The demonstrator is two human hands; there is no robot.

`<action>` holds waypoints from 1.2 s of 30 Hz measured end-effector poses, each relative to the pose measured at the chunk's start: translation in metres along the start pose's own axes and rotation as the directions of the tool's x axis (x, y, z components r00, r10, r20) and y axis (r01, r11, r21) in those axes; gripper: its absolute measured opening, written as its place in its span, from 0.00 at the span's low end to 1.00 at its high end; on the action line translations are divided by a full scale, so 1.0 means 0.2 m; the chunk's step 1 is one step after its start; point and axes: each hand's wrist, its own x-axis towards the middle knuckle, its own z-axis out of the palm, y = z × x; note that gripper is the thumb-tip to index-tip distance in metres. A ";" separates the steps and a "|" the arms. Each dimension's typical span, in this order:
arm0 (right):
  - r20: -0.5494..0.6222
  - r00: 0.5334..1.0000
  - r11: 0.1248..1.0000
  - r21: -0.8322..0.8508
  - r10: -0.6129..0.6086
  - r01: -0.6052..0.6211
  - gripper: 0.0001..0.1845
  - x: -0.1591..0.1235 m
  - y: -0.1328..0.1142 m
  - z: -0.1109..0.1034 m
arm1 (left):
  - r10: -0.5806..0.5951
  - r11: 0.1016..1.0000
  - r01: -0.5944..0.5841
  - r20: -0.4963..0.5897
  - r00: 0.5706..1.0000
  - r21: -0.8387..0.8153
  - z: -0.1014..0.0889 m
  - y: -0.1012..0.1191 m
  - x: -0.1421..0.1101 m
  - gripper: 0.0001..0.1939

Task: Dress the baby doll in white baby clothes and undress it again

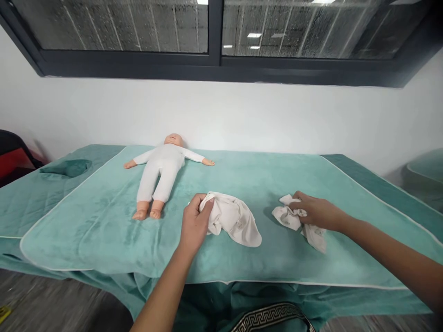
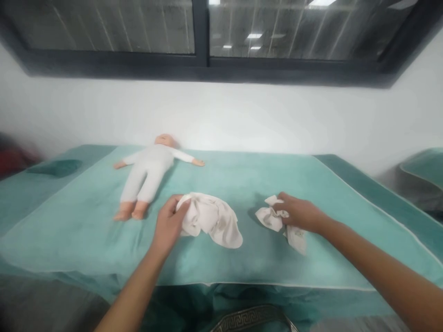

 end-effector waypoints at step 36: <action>-0.171 0.949 0.960 -0.051 0.263 -0.275 0.27 0.13 0.06 0.11 | -0.072 0.997 0.072 0.006 0.997 -0.005 0.00 -0.02 -0.01 0.12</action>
